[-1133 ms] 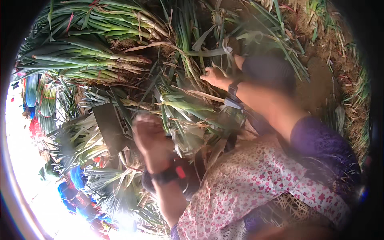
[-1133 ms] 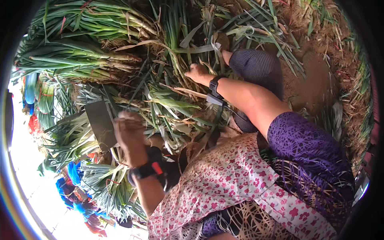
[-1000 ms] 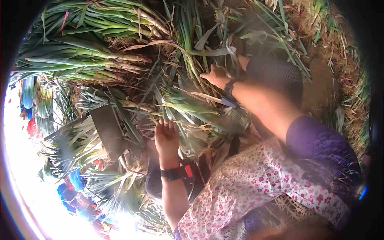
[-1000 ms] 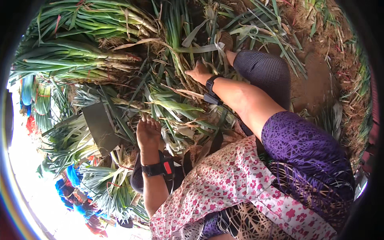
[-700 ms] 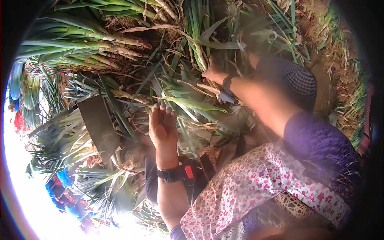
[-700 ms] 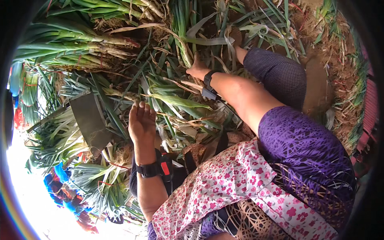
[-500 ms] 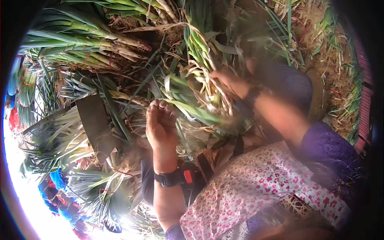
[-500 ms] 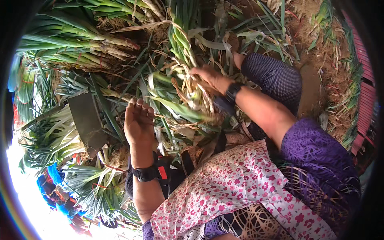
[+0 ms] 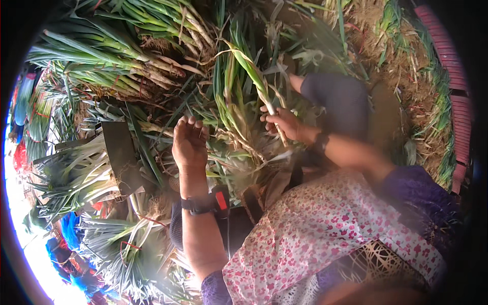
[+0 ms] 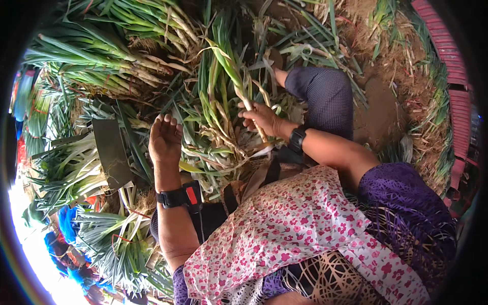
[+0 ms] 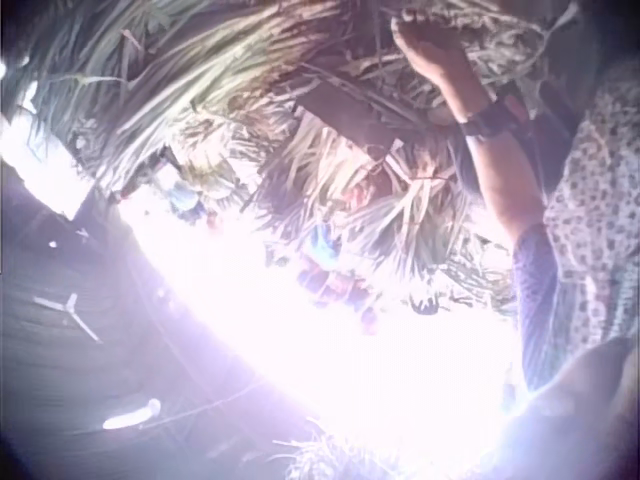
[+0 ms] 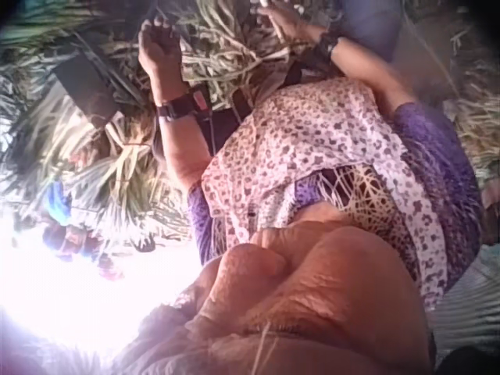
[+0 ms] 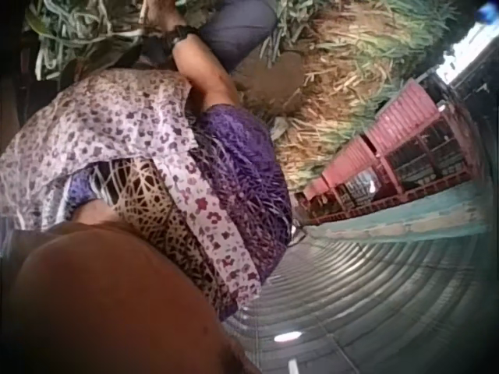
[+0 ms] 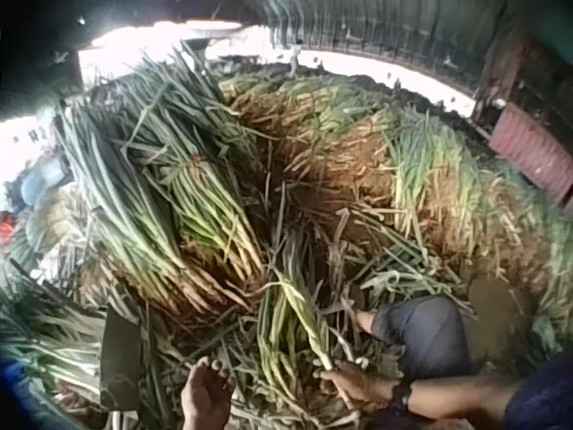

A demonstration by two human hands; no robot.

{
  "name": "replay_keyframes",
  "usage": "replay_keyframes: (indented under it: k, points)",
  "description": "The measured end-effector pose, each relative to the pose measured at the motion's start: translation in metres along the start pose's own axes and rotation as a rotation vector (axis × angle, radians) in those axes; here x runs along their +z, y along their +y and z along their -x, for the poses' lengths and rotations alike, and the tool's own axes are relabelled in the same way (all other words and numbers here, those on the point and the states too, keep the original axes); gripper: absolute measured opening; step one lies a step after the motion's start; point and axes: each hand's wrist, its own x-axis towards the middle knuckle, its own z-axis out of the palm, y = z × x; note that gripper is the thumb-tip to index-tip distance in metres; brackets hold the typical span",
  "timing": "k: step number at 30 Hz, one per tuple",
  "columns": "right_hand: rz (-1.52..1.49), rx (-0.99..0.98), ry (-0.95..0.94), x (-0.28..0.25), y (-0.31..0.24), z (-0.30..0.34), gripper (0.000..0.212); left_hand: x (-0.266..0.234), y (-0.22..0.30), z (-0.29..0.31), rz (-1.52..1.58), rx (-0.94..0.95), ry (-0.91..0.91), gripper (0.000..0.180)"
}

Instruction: The person cleans leeks by hand, peeling away the outer layers and roots from each stalk one at a time. The person then places the cleaned leeks onto a separate stack, occasionally moving loose leaves aside.

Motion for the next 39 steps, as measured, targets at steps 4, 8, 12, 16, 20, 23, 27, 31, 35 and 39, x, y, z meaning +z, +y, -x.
replay_keyframes:
  k: [4, 8, 12, 16, 20, 23, 27, 31, 35, 39]
  points:
    - [0.26, -0.155, -0.232, 0.055, -0.04, 0.065, 0.049, 0.02, -0.008, 0.003, -0.137, -0.009, -0.1, 0.02]
    - [0.474, -0.255, -0.357, 0.097, -0.032, 0.092, 0.049, 0.057, -0.024, 0.024, -0.067, -0.138, -0.392, 0.047]
    - [0.438, -0.355, -0.378, 0.119, -0.043, 0.088, 0.043, 0.06, -0.001, 0.03, 0.011, -0.029, -0.492, 0.037]
    - [0.498, -0.428, -0.315, 0.163, -0.085, 0.083, 0.037, 0.021, 0.009, 0.018, -0.264, 0.379, -0.389, 0.031]
    - [0.818, -1.015, -0.064, 0.181, -0.087, 0.051, 0.025, 0.05, 0.022, 0.063, -0.134, 0.237, -0.475, 0.046]
    - [0.801, -1.006, 0.0, 0.188, -0.091, 0.057, 0.024, 0.053, 0.03, 0.067, 0.156, 0.115, -0.648, 0.043]
    - [0.868, -0.838, 0.062, 0.193, -0.091, 0.068, 0.022, 0.059, 0.033, 0.075, 0.073, 0.278, -0.431, 0.039]
    - [0.543, -0.823, -0.07, 0.194, -0.091, 0.058, 0.03, 0.041, 0.031, 0.057, 0.054, 0.217, -0.523, 0.038]
    - [0.249, -0.742, -0.296, 0.21, -0.104, 0.066, 0.023, 0.036, 0.034, 0.052, -0.049, 0.255, -0.341, 0.037]
    - [0.172, -0.661, -0.216, 0.209, -0.1, 0.046, 0.019, 0.042, 0.032, 0.046, -0.001, 0.35, -0.296, 0.024]
